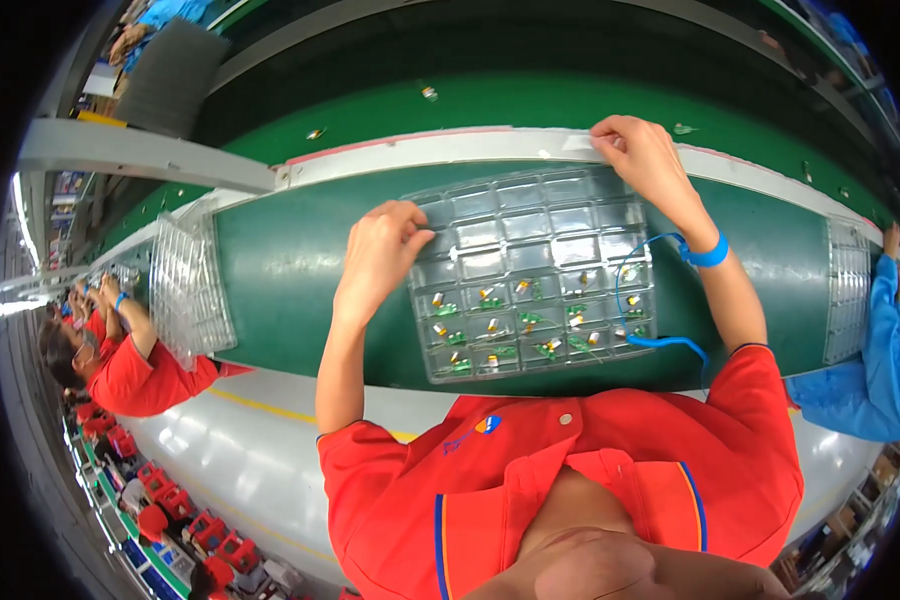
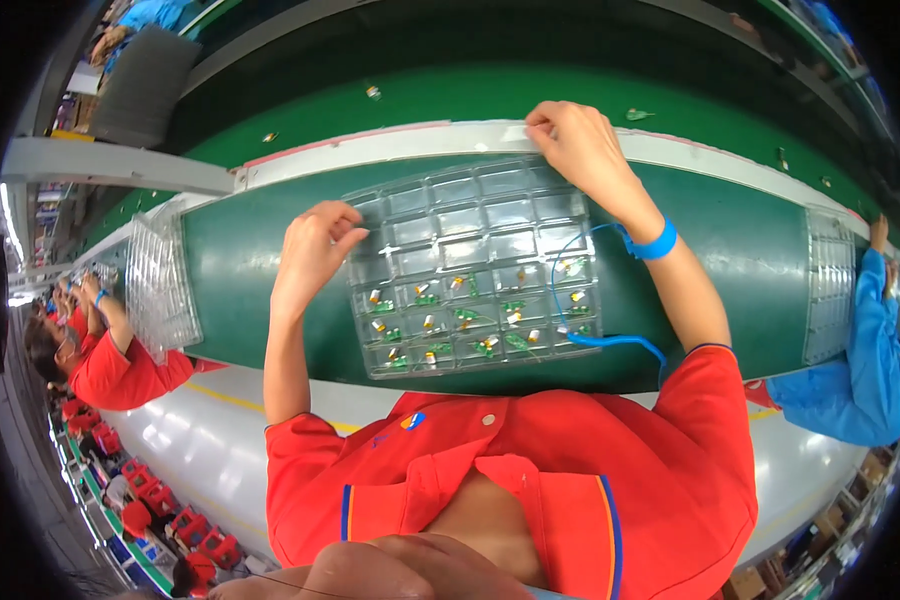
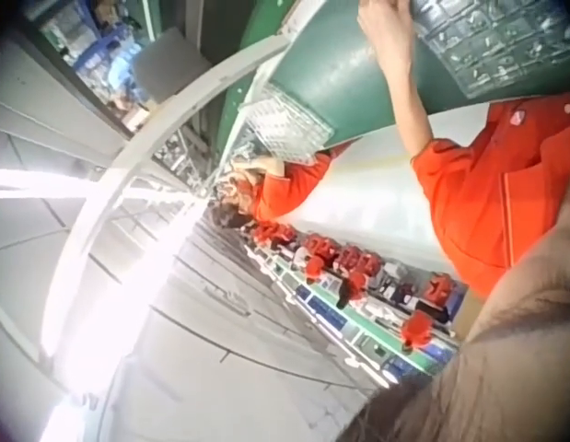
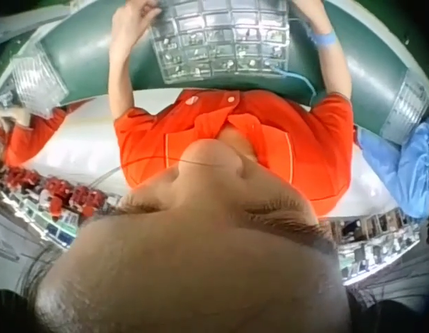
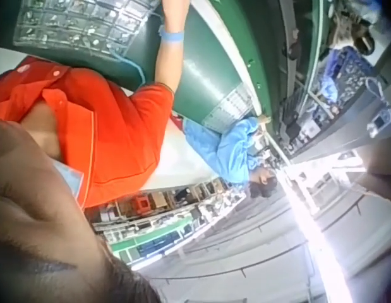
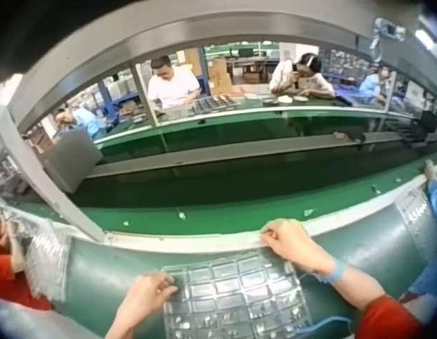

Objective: The person assembles small electronic components by hand, then places them into a component tray.

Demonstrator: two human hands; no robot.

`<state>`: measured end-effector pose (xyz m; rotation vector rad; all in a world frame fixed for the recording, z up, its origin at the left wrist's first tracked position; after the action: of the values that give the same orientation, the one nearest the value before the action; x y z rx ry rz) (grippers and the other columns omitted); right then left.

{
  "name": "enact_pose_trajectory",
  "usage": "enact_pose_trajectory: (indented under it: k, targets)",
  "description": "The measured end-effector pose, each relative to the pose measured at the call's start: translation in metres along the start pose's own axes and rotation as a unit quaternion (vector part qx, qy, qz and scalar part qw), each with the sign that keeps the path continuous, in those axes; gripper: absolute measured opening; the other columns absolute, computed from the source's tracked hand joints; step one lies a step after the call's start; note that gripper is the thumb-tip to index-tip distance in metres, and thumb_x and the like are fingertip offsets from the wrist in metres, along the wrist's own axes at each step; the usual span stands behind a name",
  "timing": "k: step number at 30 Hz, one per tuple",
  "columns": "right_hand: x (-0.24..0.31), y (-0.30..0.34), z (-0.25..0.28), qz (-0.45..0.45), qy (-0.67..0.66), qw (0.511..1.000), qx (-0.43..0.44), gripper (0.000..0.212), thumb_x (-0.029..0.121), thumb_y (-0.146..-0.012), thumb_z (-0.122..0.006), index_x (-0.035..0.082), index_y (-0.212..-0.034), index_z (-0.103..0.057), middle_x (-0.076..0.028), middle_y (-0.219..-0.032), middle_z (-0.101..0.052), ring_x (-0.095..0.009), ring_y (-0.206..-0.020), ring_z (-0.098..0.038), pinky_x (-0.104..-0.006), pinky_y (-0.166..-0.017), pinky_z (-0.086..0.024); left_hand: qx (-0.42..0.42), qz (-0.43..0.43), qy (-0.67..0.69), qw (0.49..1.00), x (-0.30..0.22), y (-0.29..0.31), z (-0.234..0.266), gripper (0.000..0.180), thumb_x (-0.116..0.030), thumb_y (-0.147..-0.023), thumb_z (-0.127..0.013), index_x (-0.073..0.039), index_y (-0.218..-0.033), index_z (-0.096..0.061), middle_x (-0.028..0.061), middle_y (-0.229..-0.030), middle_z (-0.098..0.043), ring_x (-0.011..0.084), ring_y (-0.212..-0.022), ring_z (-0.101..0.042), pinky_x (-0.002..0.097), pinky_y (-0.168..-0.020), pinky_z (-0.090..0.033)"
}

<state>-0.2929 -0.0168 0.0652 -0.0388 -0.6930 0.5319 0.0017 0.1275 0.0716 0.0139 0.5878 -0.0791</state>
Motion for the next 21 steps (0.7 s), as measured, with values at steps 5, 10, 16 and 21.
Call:
enact_pose_trajectory:
  k: [5, 10, 16, 21]
  targets:
    - [-0.028, 0.038, 0.046, -0.147, -0.017, 0.985, 0.094, 0.028, 0.027, -0.081, -0.069, -0.001, -0.079, -0.069, -0.019, -0.067, -0.065, -0.033, -0.067, -0.066, -0.0394, -0.061, -0.050, -0.087, 0.010, -0.169, 0.982, 0.001, -0.016, -0.004, 0.044, -0.020, -0.071, -0.078, -0.002, -0.106, -0.060, 0.0171, -0.094, -0.062, 0.0365, -0.079, -0.062, 0.0419, -0.066, -0.050]
    - [-0.032, 0.057, 0.034, -0.134, 0.003, 0.989, 0.069, 0.027, 0.024, -0.079, -0.070, -0.002, -0.072, -0.066, -0.019, -0.067, -0.064, -0.036, -0.069, -0.064, -0.0413, -0.066, -0.050, -0.039, 0.091, -0.090, 0.991, 0.015, -0.029, -0.019, 0.039, -0.019, -0.074, -0.078, 0.001, -0.103, -0.061, 0.0142, -0.071, -0.063, 0.0339, -0.068, -0.063, 0.0400, -0.062, -0.049]
    - [-0.021, 0.044, 0.053, -0.085, -0.010, 0.994, -0.065, 0.016, 0.015, -0.081, -0.066, -0.001, -0.077, -0.063, -0.017, -0.072, -0.066, -0.035, -0.066, -0.064, -0.0413, -0.062, -0.049, -0.141, 0.050, -0.050, 0.987, -0.012, -0.051, 0.000, 0.010, -0.009, -0.087, -0.061, -0.004, -0.095, -0.058, 0.0126, -0.067, -0.064, 0.0292, -0.057, -0.063, 0.0350, -0.058, -0.048]
    - [-0.017, 0.058, 0.059, -0.052, 0.133, 0.978, -0.149, 0.021, 0.020, -0.082, -0.069, 0.001, -0.084, -0.062, -0.014, -0.070, -0.067, -0.027, -0.056, -0.065, -0.0362, -0.056, -0.049, -0.227, -0.010, -0.191, 0.955, 0.010, -0.048, 0.006, 0.019, -0.017, -0.086, -0.065, 0.002, -0.086, -0.059, 0.0138, -0.065, -0.064, 0.0242, -0.050, -0.062, 0.0347, -0.049, -0.046]
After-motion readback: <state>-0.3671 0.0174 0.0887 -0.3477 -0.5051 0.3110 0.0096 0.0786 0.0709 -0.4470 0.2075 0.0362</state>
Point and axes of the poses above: each hand's wrist, its own y-axis away from the middle knuckle, its own z-axis out of the back of the hand, x = y × z, the point moved 3 cm from there along -y, towards the middle knuckle
